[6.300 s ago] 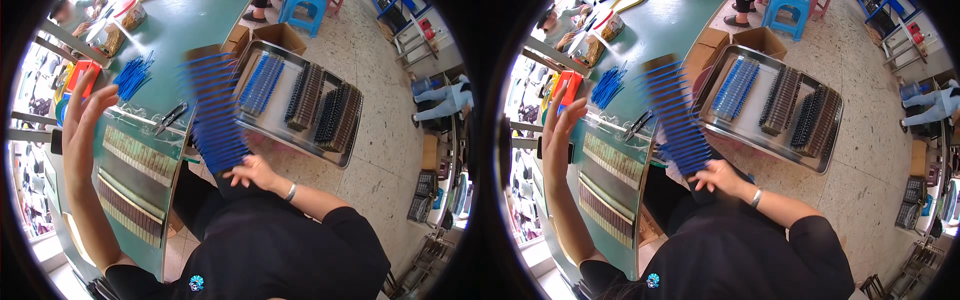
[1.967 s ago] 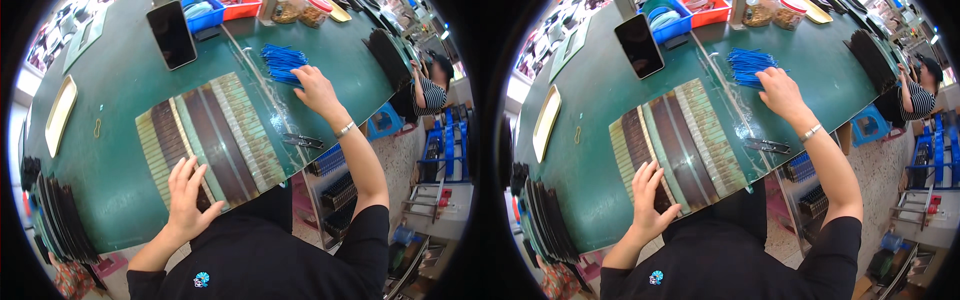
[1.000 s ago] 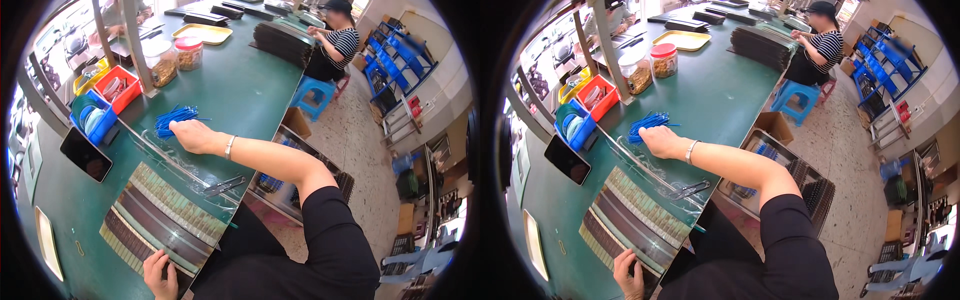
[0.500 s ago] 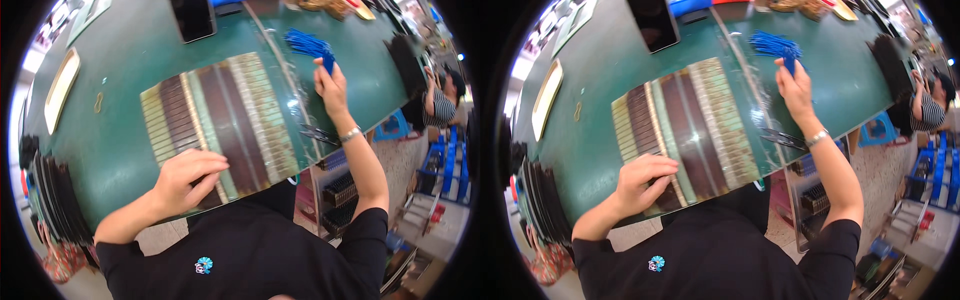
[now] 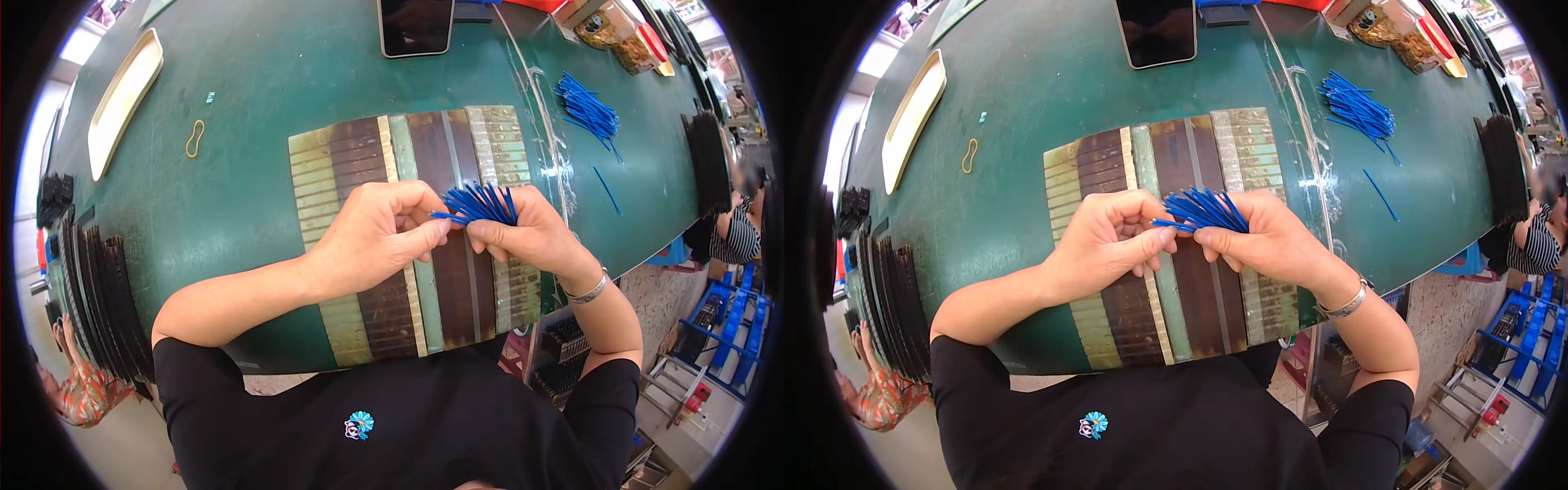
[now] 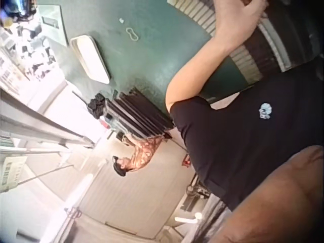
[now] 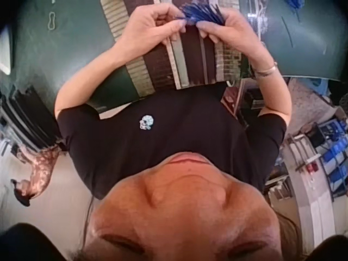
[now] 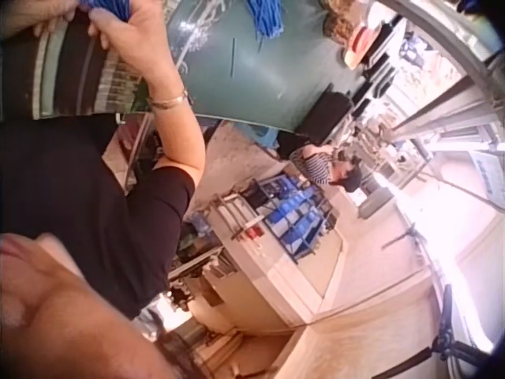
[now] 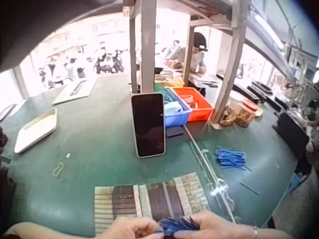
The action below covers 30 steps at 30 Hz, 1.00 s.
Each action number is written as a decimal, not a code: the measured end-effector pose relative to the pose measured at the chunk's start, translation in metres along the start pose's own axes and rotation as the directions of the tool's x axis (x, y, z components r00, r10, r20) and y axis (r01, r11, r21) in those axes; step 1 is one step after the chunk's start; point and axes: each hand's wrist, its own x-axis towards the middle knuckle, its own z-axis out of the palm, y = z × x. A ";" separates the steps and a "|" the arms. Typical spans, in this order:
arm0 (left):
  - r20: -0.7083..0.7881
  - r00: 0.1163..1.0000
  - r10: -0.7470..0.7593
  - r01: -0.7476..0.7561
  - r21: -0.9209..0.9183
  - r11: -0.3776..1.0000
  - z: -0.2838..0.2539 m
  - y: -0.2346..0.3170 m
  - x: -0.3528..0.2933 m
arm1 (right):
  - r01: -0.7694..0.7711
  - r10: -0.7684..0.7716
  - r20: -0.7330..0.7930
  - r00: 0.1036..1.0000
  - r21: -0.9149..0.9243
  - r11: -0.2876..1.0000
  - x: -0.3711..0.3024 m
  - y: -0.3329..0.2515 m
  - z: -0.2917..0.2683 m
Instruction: Placing electronic components into a tray and applying tape or alignment using manual tools.
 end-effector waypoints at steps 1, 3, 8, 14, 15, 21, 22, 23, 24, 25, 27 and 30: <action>-0.012 1.000 -0.009 0.009 -0.020 1.000 -0.003 0.000 0.002 | -0.009 0.009 -0.030 1.000 -0.016 1.000 0.003 -0.001 -0.002; -0.024 1.000 -0.016 0.016 -0.016 1.000 -0.008 0.000 0.005 | -0.027 0.023 -0.090 0.996 -0.047 0.999 0.009 -0.005 -0.007; -0.121 0.993 -0.004 0.015 0.092 0.996 -0.024 0.011 0.005 | -0.084 0.052 -0.175 0.983 -0.181 0.980 0.020 -0.017 -0.025; -0.309 0.902 0.300 -0.198 0.321 0.926 -0.054 -0.010 -0.002 | 0.095 -0.255 -0.224 0.941 -0.549 0.831 0.055 -0.033 -0.042; -0.265 0.902 0.342 -0.205 0.433 0.878 -0.056 -0.009 -0.003 | 0.075 -0.250 -0.215 0.944 -0.599 0.798 0.061 -0.036 -0.041; -0.065 0.868 0.492 -0.300 0.721 0.625 -0.054 -0.005 0.000 | 0.042 -0.234 -0.188 0.954 -0.689 0.724 0.080 -0.037 -0.038; -0.065 0.869 0.491 -0.300 0.720 0.625 -0.053 -0.005 0.003 | 0.027 -0.230 -0.188 0.955 -0.717 0.697 0.081 -0.039 -0.036; -0.010 0.834 0.551 -0.341 0.776 0.530 -0.052 -0.004 0.008 | 0.012 -0.226 -0.188 0.956 -0.743 0.669 0.081 -0.040 -0.035; 0.050 0.795 0.604 -0.376 0.822 0.428 -0.050 -0.004 0.012 | 0.011 -0.225 -0.188 0.956 -0.743 0.669 0.082 -0.038 -0.034; 0.114 0.753 0.648 -0.405 0.857 0.319 -0.048 -0.004 0.015 | 0.051 -0.267 -0.175 0.948 -0.744 0.666 0.084 -0.036 -0.034; 0.115 0.767 0.631 -0.358 0.893 0.272 -0.043 -0.004 0.020 | 0.125 -0.352 -0.153 0.924 -0.747 0.653 0.086 -0.034 -0.036; 0.107 0.794 0.598 -0.257 0.951 0.172 -0.041 -0.003 0.020 | 0.114 -0.404 -0.256 0.878 -0.708 0.697 0.066 -0.036 -0.072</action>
